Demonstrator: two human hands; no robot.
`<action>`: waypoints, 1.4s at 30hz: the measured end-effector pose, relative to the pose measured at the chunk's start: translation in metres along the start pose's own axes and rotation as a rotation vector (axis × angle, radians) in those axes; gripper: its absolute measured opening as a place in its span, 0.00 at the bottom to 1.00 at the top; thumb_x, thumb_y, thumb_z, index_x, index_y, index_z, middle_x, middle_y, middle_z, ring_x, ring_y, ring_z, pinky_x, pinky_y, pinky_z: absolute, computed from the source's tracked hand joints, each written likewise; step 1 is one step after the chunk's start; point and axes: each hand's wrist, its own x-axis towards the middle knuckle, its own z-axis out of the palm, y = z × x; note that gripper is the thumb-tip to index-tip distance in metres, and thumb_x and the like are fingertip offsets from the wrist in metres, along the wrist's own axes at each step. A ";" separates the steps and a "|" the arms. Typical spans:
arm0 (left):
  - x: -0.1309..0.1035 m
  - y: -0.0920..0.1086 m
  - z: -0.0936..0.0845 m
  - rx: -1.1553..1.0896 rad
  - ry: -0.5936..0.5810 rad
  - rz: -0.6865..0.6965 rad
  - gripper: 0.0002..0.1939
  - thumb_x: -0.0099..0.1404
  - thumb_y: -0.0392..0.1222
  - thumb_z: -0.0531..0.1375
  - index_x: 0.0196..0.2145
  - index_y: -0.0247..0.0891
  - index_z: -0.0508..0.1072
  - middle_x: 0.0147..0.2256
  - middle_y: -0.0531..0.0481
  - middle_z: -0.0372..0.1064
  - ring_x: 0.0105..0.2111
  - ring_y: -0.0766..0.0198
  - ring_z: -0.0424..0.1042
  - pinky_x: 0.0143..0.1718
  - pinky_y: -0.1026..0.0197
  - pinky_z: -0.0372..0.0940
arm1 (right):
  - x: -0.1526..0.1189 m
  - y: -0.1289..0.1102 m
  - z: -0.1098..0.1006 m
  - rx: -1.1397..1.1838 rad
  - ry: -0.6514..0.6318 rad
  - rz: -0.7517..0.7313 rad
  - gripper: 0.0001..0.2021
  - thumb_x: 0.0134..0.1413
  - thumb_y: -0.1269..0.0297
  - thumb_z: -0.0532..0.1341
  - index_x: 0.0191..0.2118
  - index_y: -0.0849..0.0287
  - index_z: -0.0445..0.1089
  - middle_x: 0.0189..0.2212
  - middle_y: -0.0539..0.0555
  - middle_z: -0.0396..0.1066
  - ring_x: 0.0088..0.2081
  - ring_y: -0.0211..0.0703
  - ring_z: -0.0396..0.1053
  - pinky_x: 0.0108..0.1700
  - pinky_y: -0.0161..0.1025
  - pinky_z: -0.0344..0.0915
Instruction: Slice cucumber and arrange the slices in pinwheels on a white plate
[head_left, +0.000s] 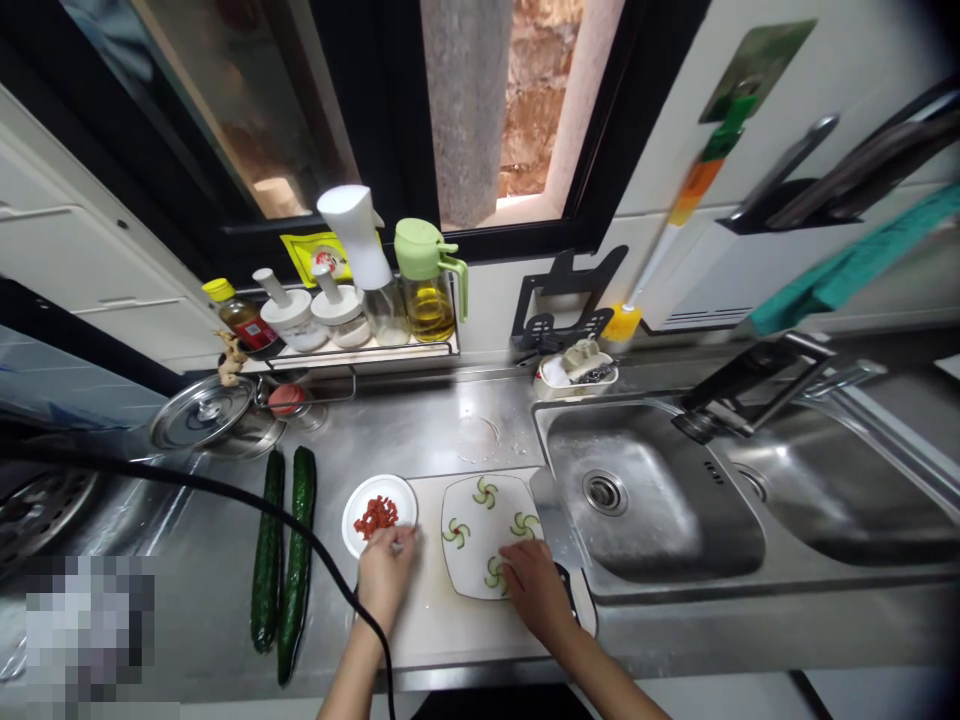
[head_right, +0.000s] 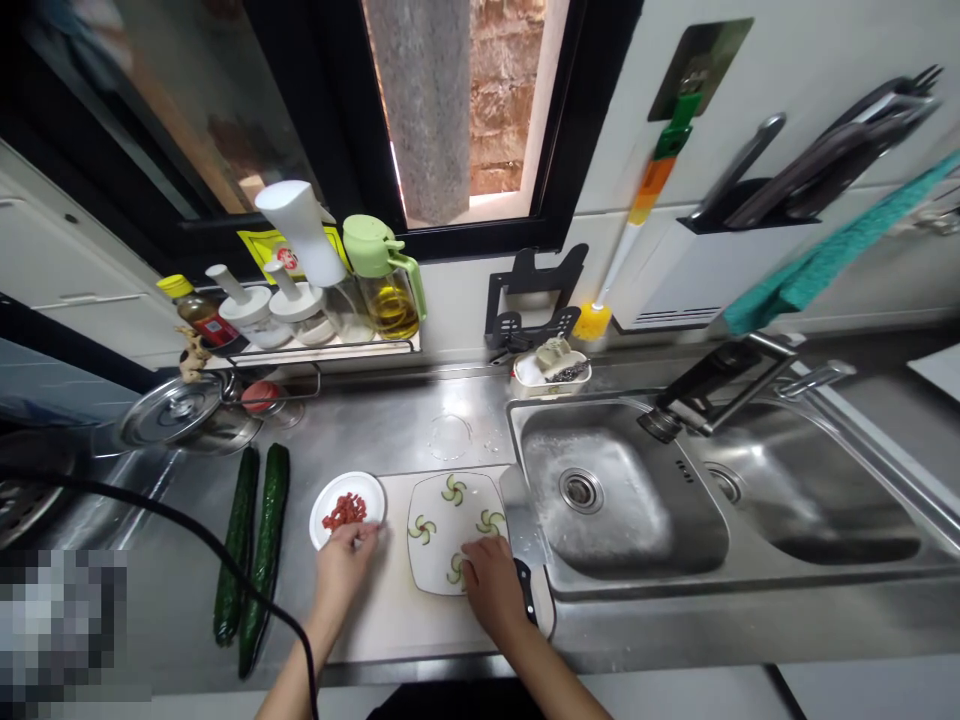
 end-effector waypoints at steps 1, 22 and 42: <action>-0.001 0.010 0.008 -0.041 -0.021 0.046 0.12 0.59 0.45 0.55 0.31 0.38 0.77 0.33 0.46 0.75 0.36 0.57 0.73 0.41 0.58 0.65 | -0.002 0.003 -0.002 0.000 0.008 0.014 0.12 0.55 0.72 0.54 0.39 0.59 0.74 0.35 0.57 0.72 0.41 0.49 0.65 0.48 0.45 0.60; -0.020 0.108 0.131 0.011 -0.295 0.246 0.07 0.60 0.39 0.58 0.27 0.38 0.75 0.29 0.48 0.72 0.36 0.58 0.69 0.41 0.57 0.60 | -0.001 0.046 -0.016 0.007 0.159 0.107 0.14 0.56 0.72 0.50 0.39 0.60 0.73 0.33 0.56 0.72 0.38 0.49 0.65 0.45 0.45 0.59; -0.020 0.110 0.129 0.153 -0.413 0.157 0.09 0.62 0.38 0.55 0.34 0.37 0.76 0.37 0.47 0.72 0.42 0.59 0.67 0.45 0.60 0.57 | 0.010 0.043 -0.014 -0.013 0.106 0.097 0.15 0.55 0.72 0.52 0.43 0.58 0.73 0.36 0.56 0.71 0.39 0.48 0.65 0.44 0.44 0.59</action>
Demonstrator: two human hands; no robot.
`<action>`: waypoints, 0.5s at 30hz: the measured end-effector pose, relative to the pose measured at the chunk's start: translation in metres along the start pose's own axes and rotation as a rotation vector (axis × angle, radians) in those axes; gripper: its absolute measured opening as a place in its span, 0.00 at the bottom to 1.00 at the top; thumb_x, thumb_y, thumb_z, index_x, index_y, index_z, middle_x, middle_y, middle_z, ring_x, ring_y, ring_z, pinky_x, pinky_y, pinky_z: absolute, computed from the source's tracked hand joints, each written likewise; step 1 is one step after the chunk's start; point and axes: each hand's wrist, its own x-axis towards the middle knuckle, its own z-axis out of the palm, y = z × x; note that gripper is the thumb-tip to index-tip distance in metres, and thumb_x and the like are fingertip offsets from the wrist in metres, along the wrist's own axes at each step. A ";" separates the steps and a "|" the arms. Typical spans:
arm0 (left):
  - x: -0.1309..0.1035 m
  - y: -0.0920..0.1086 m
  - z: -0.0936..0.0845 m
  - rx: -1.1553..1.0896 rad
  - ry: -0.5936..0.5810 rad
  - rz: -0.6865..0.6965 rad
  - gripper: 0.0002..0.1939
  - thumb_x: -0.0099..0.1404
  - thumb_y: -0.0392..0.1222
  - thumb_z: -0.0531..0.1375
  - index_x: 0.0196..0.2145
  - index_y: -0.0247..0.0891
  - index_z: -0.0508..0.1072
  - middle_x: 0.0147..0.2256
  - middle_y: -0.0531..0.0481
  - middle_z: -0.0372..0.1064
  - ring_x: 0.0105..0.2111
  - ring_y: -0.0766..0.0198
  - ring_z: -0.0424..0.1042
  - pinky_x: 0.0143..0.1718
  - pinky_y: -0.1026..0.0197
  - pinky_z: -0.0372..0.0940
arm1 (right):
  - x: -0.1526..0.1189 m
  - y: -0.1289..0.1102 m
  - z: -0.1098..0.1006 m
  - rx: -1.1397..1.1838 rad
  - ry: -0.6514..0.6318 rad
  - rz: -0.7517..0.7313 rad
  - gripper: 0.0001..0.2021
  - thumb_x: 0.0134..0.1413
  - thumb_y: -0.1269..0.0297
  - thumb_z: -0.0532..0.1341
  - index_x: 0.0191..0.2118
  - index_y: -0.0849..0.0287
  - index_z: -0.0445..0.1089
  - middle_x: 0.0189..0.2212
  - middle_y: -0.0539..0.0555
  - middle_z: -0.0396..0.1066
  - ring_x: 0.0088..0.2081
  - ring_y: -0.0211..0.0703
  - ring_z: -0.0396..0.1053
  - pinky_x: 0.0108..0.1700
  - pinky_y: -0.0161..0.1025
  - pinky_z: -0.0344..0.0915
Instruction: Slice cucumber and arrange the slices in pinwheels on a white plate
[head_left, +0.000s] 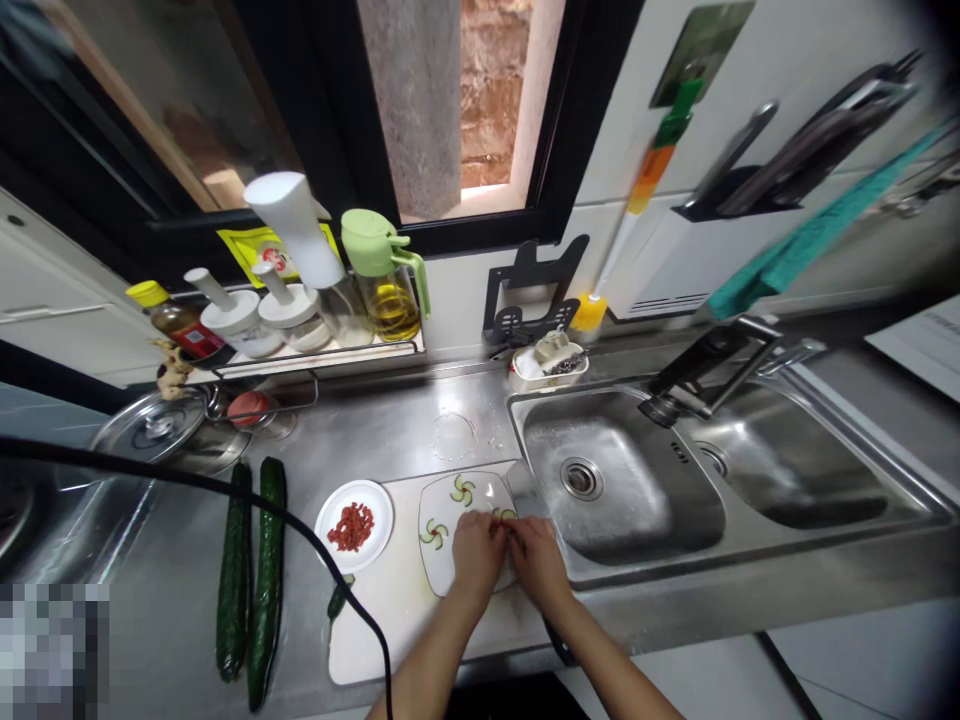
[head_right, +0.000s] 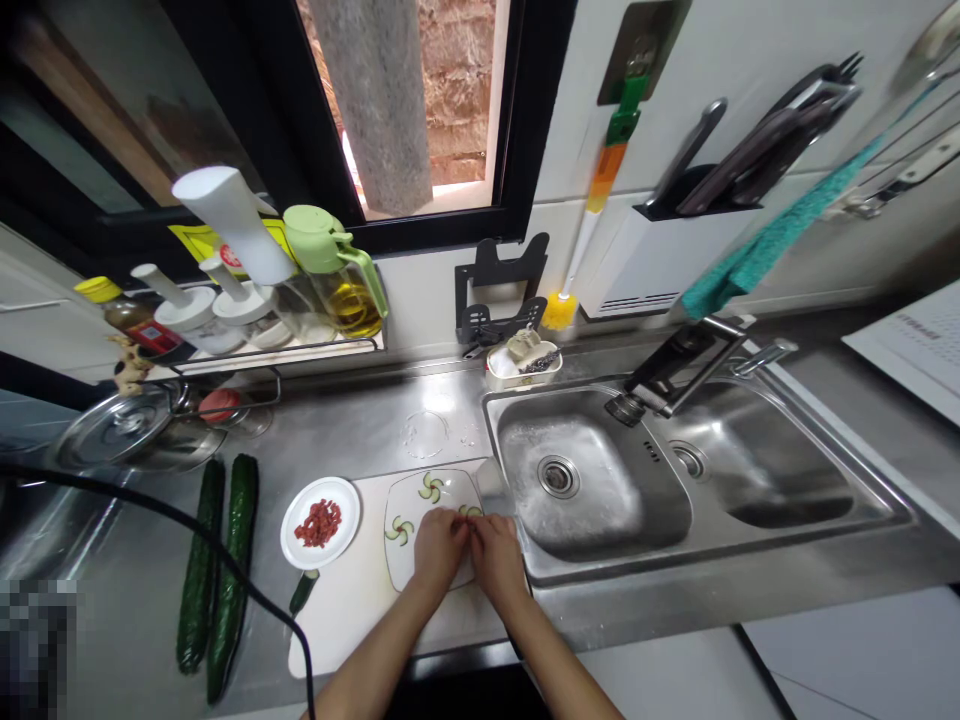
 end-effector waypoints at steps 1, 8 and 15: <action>-0.001 0.000 -0.001 -0.004 0.003 -0.001 0.09 0.62 0.38 0.55 0.35 0.37 0.76 0.37 0.47 0.72 0.42 0.59 0.67 0.45 0.60 0.57 | 0.000 0.000 0.000 -0.003 0.000 0.002 0.15 0.55 0.72 0.52 0.43 0.59 0.73 0.36 0.57 0.71 0.39 0.48 0.65 0.44 0.44 0.60; -0.002 -0.004 -0.004 -0.019 0.029 0.026 0.09 0.62 0.38 0.56 0.34 0.37 0.77 0.35 0.47 0.72 0.42 0.58 0.67 0.45 0.59 0.58 | 0.001 0.000 0.000 -0.003 0.010 0.000 0.14 0.56 0.72 0.52 0.43 0.61 0.73 0.36 0.58 0.71 0.39 0.49 0.64 0.44 0.44 0.60; -0.003 -0.005 -0.007 -0.023 0.042 0.045 0.09 0.60 0.36 0.56 0.32 0.37 0.77 0.34 0.46 0.72 0.41 0.59 0.68 0.44 0.59 0.59 | 0.001 0.003 0.001 -0.006 0.022 -0.018 0.14 0.56 0.72 0.52 0.42 0.61 0.73 0.36 0.58 0.72 0.40 0.49 0.65 0.44 0.44 0.60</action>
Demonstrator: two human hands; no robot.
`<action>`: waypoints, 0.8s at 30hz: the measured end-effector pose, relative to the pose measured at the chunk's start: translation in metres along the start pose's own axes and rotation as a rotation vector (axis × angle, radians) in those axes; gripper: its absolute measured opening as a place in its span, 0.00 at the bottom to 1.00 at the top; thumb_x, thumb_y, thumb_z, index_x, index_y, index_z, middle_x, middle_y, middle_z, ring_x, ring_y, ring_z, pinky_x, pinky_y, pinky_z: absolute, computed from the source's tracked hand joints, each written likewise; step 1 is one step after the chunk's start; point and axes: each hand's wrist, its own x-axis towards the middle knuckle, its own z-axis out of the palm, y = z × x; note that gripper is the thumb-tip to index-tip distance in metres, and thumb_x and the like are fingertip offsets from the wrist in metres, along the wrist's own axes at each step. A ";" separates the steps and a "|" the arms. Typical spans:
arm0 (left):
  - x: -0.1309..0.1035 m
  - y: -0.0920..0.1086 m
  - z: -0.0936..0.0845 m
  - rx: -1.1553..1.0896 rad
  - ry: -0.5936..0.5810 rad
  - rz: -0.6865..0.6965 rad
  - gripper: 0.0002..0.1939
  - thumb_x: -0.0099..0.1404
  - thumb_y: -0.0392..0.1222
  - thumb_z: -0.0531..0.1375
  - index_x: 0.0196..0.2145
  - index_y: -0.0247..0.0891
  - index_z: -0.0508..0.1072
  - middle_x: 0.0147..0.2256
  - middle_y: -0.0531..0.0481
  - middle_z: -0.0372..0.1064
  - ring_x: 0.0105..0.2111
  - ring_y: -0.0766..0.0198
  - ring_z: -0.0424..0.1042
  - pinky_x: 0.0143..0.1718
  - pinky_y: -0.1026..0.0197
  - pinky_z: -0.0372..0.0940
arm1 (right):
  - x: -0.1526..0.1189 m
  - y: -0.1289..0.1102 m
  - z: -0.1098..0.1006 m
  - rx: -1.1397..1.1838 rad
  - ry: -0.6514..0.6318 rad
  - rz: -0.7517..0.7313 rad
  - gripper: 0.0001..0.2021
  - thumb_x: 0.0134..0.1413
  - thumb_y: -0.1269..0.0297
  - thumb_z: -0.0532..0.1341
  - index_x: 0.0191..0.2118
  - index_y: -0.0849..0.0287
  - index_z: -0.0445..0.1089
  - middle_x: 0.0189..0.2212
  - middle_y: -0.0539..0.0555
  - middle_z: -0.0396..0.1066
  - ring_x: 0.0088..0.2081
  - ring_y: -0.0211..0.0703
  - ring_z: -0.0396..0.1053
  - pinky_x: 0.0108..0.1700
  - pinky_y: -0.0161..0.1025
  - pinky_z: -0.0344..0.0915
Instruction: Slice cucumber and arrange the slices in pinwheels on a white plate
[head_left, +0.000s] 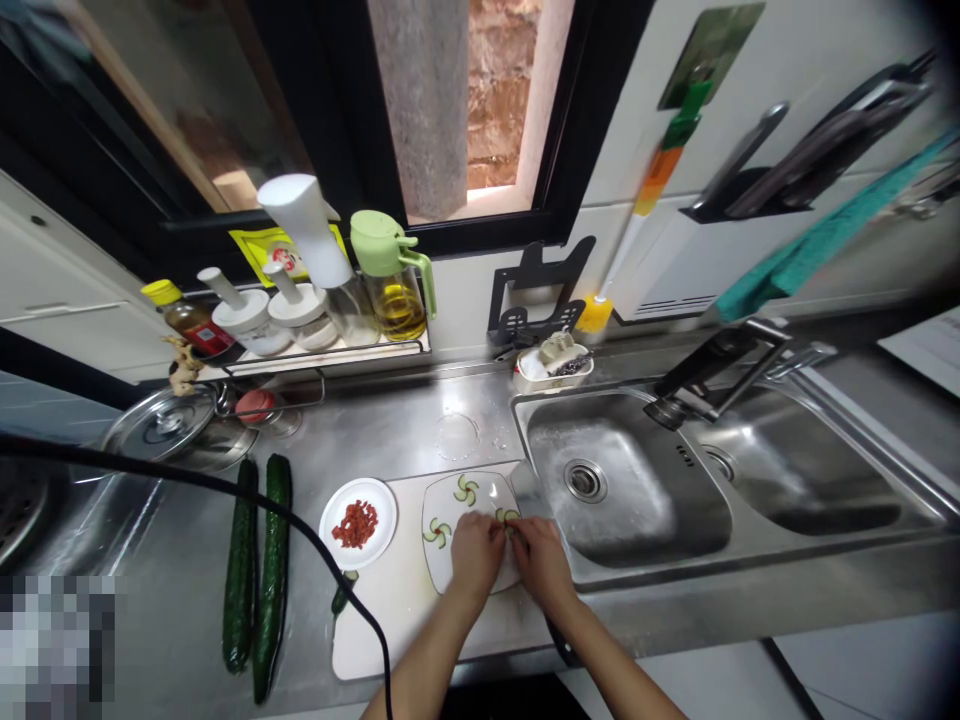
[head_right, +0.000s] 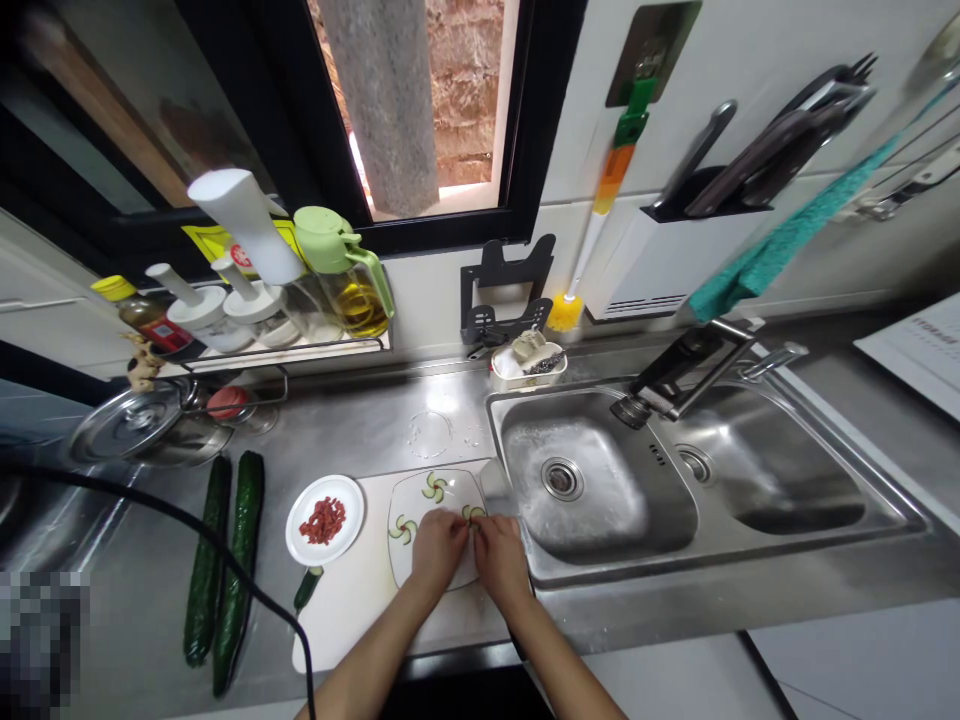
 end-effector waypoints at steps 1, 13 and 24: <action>0.000 0.000 0.000 -0.001 0.005 0.004 0.09 0.60 0.36 0.56 0.32 0.37 0.77 0.34 0.46 0.72 0.41 0.59 0.68 0.44 0.59 0.59 | 0.000 0.001 0.000 -0.001 0.002 -0.005 0.14 0.56 0.72 0.52 0.42 0.61 0.73 0.36 0.58 0.72 0.40 0.49 0.64 0.44 0.44 0.60; -0.005 -0.008 -0.008 -0.012 0.103 0.026 0.08 0.59 0.35 0.57 0.29 0.38 0.77 0.32 0.47 0.73 0.39 0.59 0.69 0.43 0.59 0.60 | -0.001 -0.002 -0.002 0.008 0.043 -0.049 0.14 0.57 0.71 0.51 0.41 0.60 0.72 0.35 0.57 0.72 0.39 0.49 0.65 0.44 0.45 0.60; -0.048 -0.090 -0.071 -0.039 0.425 -0.089 0.12 0.61 0.40 0.53 0.29 0.39 0.76 0.30 0.47 0.74 0.33 0.59 0.71 0.39 0.60 0.62 | -0.003 -0.024 0.002 0.066 -0.004 -0.094 0.13 0.55 0.72 0.51 0.39 0.60 0.72 0.35 0.58 0.72 0.40 0.50 0.65 0.45 0.45 0.62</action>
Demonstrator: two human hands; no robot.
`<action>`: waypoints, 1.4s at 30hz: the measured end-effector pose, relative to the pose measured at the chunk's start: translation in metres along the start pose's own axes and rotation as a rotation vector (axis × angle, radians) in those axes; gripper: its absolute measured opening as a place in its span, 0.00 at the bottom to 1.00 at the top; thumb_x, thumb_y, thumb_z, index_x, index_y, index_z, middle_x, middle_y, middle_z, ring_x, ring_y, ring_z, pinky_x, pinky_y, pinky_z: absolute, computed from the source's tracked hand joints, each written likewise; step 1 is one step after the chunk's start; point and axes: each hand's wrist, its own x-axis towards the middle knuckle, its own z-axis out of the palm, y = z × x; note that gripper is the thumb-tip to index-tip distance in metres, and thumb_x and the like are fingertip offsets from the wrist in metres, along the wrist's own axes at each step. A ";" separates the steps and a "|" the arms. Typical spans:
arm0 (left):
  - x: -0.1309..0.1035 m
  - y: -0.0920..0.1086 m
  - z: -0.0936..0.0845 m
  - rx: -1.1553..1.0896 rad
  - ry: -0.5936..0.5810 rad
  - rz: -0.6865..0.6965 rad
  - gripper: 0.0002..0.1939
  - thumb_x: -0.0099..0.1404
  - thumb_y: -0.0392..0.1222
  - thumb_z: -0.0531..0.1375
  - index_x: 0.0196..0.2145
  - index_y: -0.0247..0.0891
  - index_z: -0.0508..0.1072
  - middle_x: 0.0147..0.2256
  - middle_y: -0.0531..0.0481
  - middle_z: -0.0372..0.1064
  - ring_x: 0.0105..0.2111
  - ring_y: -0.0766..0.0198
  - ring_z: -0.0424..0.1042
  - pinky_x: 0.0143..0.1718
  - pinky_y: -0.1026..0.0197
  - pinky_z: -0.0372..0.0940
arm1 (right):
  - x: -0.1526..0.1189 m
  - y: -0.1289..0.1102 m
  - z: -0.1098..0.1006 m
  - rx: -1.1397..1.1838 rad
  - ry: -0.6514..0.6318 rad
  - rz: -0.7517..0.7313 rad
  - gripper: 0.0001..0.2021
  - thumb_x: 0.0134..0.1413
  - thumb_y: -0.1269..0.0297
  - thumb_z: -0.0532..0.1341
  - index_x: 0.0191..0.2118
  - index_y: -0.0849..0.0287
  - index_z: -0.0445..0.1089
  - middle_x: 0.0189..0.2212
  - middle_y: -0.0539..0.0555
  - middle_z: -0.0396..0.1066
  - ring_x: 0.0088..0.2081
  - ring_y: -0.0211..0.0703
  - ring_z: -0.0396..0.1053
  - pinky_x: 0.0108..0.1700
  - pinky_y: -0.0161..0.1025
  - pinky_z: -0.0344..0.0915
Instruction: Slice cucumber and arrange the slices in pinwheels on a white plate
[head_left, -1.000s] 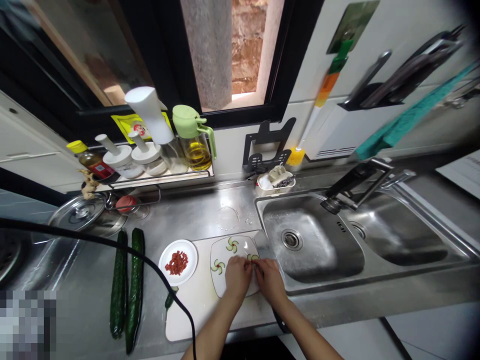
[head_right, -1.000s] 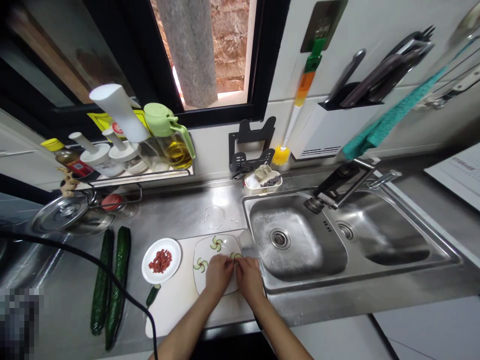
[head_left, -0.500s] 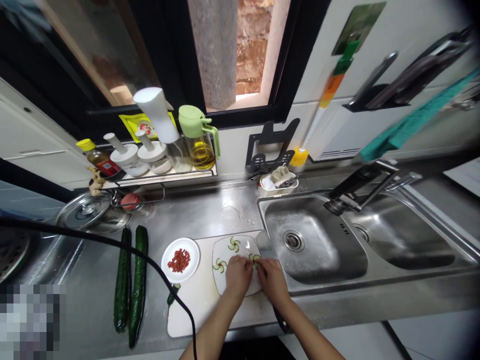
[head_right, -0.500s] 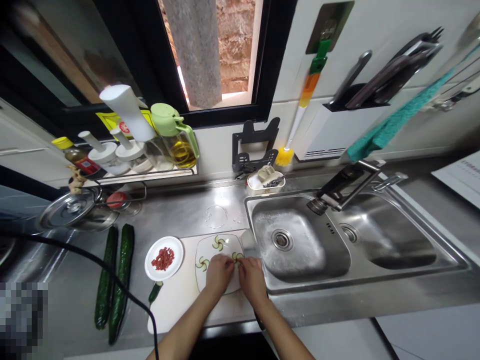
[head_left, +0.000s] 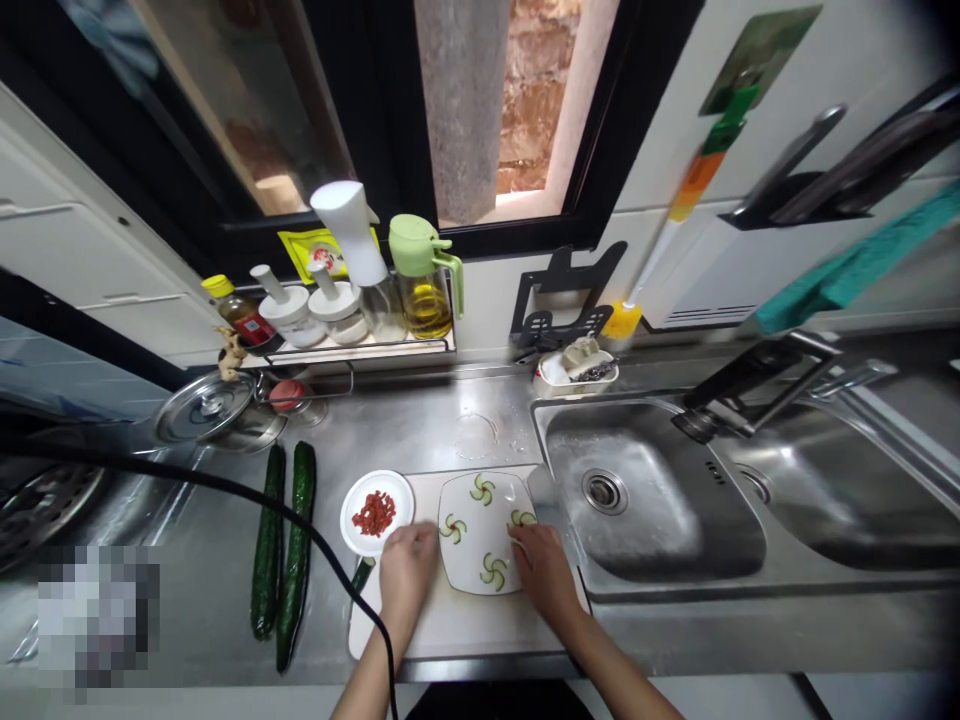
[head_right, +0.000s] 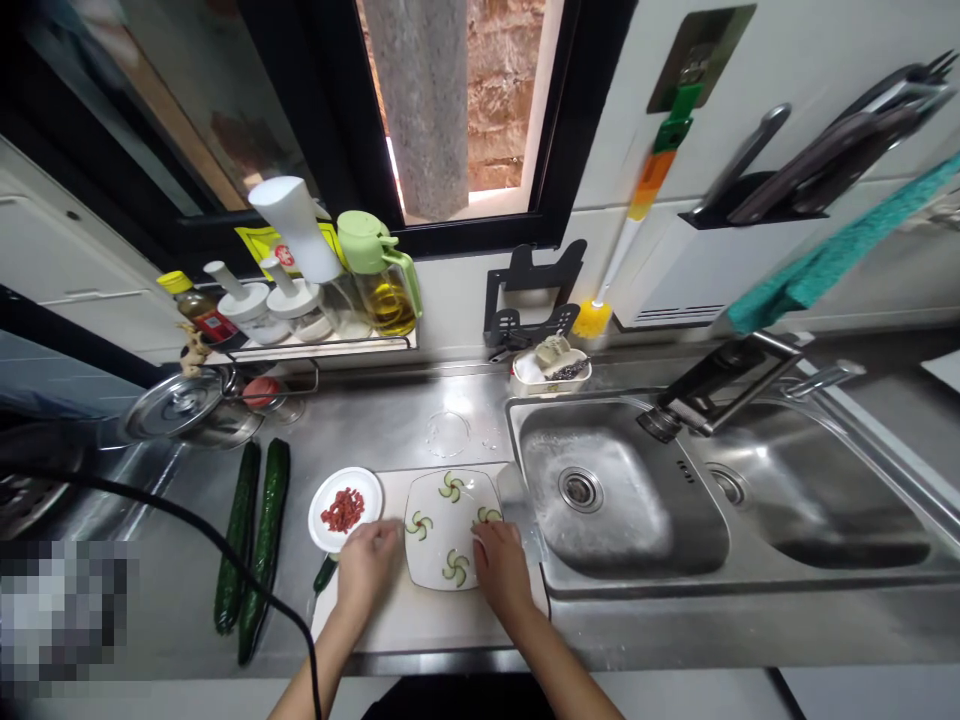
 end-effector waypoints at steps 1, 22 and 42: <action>0.000 -0.010 -0.007 0.020 0.010 -0.039 0.12 0.61 0.41 0.53 0.29 0.39 0.76 0.30 0.46 0.74 0.33 0.58 0.71 0.39 0.60 0.62 | -0.001 -0.002 0.001 0.005 -0.008 -0.002 0.13 0.55 0.72 0.51 0.38 0.60 0.72 0.35 0.58 0.71 0.40 0.50 0.65 0.45 0.45 0.62; 0.023 -0.054 -0.052 0.231 -0.079 -0.466 0.16 0.62 0.48 0.51 0.30 0.40 0.76 0.28 0.44 0.75 0.30 0.56 0.73 0.29 0.63 0.56 | -0.010 -0.022 0.011 -0.007 -0.094 -0.057 0.11 0.56 0.72 0.53 0.36 0.59 0.73 0.33 0.57 0.70 0.39 0.49 0.64 0.45 0.46 0.61; -0.004 -0.025 -0.027 -0.174 -0.155 -0.275 0.17 0.60 0.49 0.54 0.31 0.38 0.78 0.26 0.51 0.75 0.28 0.61 0.71 0.32 0.64 0.62 | -0.010 -0.019 0.011 -0.012 -0.068 -0.056 0.10 0.55 0.73 0.53 0.36 0.59 0.73 0.32 0.56 0.70 0.39 0.49 0.64 0.46 0.46 0.61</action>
